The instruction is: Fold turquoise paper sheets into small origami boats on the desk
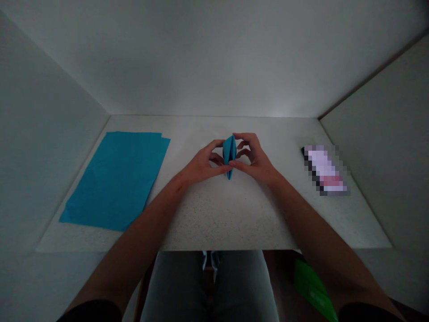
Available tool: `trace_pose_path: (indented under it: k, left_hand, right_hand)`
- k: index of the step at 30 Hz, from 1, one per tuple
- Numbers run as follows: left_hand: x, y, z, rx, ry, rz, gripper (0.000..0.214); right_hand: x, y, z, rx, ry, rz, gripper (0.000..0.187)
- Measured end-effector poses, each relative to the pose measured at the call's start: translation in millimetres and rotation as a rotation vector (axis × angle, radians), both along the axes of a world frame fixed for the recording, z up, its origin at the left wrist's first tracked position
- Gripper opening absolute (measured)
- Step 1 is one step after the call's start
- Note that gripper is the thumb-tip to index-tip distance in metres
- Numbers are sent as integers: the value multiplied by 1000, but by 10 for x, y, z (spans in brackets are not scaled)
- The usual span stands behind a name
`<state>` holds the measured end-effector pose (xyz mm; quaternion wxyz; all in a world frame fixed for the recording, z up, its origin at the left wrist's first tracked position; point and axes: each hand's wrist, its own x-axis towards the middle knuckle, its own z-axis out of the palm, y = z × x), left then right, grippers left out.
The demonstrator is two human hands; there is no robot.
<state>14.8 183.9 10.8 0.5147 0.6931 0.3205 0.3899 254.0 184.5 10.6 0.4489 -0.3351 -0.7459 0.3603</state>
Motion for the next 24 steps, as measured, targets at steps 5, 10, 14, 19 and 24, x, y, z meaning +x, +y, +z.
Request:
trace_pose_path:
  k: [5,10,14,19,24]
  left_hand:
    - [-3,39,-72,54,2,95,66]
    - [-12,70,-61,198,-26,157,55]
    - [-44,112,-35,239,-56,210,31]
    - [-58,159,-59,160,-125,217,27]
    - [-21,169,-133,36,-177,228,42]
  right_hand:
    - [0,-3,5,4,-12,-78,58]
    - [14,31,-15,-19,-27,-186,39]
    - [30,75,-31,-135,72,-131,28]
    - [32,88,-19,-196,147,-101,29]
    - [10,72,3,-163,147,-118,35]
